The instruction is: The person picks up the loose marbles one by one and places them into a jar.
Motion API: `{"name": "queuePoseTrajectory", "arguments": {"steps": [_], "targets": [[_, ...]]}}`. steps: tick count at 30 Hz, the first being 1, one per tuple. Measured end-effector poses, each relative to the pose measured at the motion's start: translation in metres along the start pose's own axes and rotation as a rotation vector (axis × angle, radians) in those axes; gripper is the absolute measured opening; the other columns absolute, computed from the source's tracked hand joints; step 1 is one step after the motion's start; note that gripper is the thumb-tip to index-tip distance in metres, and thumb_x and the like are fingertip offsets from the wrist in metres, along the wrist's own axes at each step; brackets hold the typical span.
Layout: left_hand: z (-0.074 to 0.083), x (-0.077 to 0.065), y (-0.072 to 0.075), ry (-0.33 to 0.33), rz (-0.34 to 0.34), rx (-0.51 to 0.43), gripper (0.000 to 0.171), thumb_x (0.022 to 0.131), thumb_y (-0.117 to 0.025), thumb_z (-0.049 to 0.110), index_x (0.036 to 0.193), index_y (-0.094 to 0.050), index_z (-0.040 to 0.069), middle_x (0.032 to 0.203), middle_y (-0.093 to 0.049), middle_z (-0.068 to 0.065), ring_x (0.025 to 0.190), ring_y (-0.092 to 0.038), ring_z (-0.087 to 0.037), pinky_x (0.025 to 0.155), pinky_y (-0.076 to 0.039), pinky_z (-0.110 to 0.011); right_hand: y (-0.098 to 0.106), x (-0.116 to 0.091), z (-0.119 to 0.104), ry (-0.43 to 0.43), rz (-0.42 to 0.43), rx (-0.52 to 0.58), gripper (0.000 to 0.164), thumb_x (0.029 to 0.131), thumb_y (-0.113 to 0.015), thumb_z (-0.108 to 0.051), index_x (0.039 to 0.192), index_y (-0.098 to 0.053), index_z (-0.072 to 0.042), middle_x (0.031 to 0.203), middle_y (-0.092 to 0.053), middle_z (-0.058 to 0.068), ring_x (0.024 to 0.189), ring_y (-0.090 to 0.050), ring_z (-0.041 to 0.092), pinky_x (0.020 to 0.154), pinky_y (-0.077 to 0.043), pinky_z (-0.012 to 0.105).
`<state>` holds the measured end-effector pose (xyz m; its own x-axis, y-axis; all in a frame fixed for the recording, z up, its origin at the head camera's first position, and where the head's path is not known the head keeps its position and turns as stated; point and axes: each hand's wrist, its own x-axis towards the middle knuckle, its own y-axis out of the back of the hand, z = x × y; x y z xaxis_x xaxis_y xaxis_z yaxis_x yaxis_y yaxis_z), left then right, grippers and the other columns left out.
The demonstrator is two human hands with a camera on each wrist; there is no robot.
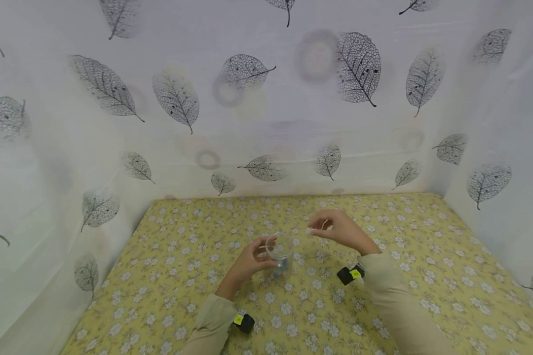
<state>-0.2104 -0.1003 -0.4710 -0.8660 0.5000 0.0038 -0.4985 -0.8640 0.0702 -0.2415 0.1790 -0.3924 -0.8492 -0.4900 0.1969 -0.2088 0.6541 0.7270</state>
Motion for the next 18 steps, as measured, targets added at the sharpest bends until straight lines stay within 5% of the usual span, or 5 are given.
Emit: {"name": "queuePoseTrajectory", "arguments": {"steps": [6, 12, 15, 18], "targets": [[-0.004, 0.000, 0.003, -0.020, -0.031, -0.002, 0.068, 0.087, -0.069, 0.016, 0.145, -0.034, 0.011, 0.145, -0.034, -0.020, 0.134, -0.035, -0.037, 0.111, -0.035, -0.048, 0.004, -0.007, 0.009, -0.031, 0.026, -0.009, 0.016, 0.086, -0.069, -0.016, 0.101, -0.071, -0.009, 0.090, -0.067, 0.003, 0.077, -0.059, 0.008, 0.074, -0.054, 0.024], [-0.006, -0.005, 0.018, -0.096, -0.106, 0.038, 0.055, 0.098, -0.049, 0.014, 0.147, -0.025, 0.010, 0.149, -0.027, -0.021, 0.138, -0.028, -0.039, 0.112, -0.032, -0.053, 0.006, -0.014, 0.017, -0.041, 0.068, -0.023, 0.016, 0.088, -0.067, -0.019, 0.100, -0.071, -0.011, 0.091, -0.067, 0.002, 0.079, -0.059, 0.009, 0.074, -0.053, 0.025], [0.002, -0.009, 0.023, -0.150, 0.032, 0.145, 0.047, 0.100, -0.042, 0.015, 0.145, -0.031, 0.008, 0.149, -0.031, -0.019, 0.138, -0.029, -0.038, 0.112, -0.028, -0.057, 0.007, -0.018, 0.018, -0.055, 0.106, -0.056, 0.015, 0.090, -0.064, -0.020, 0.101, -0.071, -0.012, 0.091, -0.067, 0.001, 0.080, -0.059, 0.010, 0.073, -0.052, 0.024], [0.013, -0.011, 0.022, -0.193, 0.265, 0.411, 0.042, 0.101, -0.040, 0.020, 0.141, -0.039, 0.007, 0.146, -0.038, -0.019, 0.135, -0.034, -0.038, 0.108, -0.030, -0.060, 0.005, -0.019, 0.019, -0.083, 0.151, -0.073, 0.017, 0.091, -0.063, -0.017, 0.104, -0.069, -0.010, 0.093, -0.067, 0.003, 0.081, -0.059, 0.013, 0.073, -0.052, 0.028]]}}
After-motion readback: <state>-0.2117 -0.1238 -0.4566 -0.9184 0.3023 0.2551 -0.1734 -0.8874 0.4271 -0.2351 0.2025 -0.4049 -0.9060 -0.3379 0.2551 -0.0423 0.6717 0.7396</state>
